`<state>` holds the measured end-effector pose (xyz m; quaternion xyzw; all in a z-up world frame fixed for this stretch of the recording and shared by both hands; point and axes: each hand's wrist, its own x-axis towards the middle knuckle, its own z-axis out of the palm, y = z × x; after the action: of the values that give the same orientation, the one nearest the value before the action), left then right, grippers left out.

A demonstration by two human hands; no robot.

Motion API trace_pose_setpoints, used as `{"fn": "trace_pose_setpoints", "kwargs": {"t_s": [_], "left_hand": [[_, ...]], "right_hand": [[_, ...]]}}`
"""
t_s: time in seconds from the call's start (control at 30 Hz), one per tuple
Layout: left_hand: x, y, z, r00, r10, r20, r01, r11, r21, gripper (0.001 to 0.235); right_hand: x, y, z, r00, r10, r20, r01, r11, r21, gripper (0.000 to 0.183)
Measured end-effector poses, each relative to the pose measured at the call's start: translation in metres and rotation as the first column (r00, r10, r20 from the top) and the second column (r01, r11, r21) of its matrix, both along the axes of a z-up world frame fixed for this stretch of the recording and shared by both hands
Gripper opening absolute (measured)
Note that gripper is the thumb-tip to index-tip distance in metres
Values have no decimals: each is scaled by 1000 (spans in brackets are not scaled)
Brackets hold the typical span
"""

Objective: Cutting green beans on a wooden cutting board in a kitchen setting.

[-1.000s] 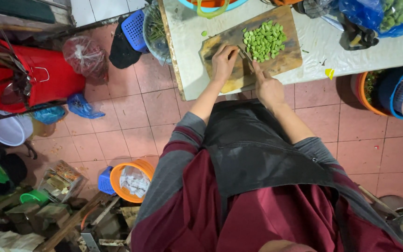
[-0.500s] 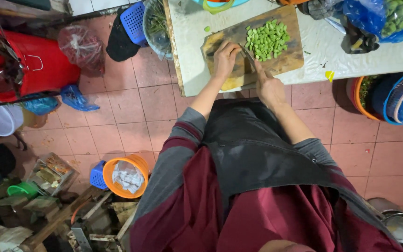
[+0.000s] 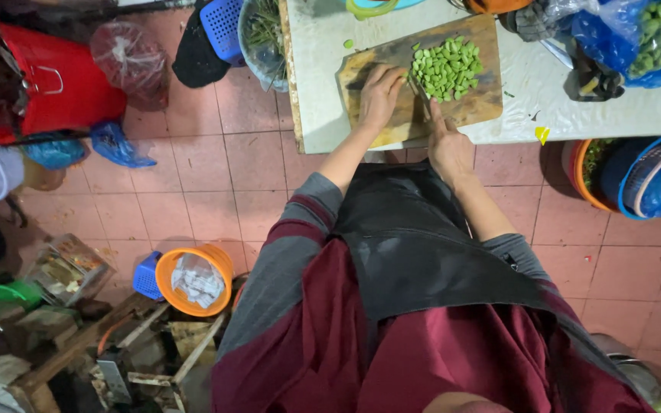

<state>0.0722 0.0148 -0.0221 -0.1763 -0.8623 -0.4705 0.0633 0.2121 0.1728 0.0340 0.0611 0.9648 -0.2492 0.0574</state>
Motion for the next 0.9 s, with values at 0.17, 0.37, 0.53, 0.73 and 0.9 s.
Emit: {"fn": "trace_pose_setpoints", "kwargs": {"t_s": [0.17, 0.37, 0.53, 0.73, 0.9], "left_hand": [[3, 1, 8, 998, 29, -51, -33, 996, -77, 12], [6, -1, -4, 990, 136, -39, -140, 983, -122, 7], [6, -2, 0, 987, 155, -50, -161, 976, -148, 6], [8, 0, 2, 979, 178, -102, -188, 977, -99, 9], [6, 1, -1, 983, 150, -102, -163, 977, -135, 8]], "right_hand": [[2, 0, 3, 998, 6, -61, -8, 1000, -27, 74], [-2, -4, 16, 999, 50, 10, -50, 999, -4, 71], [-6, -6, 8, 995, 93, -30, -91, 995, 50, 74], [-11, -7, -3, 994, 95, -58, -99, 993, -70, 73], [-25, -9, 7, 977, 84, 193, -89, 996, 17, 76]]}}
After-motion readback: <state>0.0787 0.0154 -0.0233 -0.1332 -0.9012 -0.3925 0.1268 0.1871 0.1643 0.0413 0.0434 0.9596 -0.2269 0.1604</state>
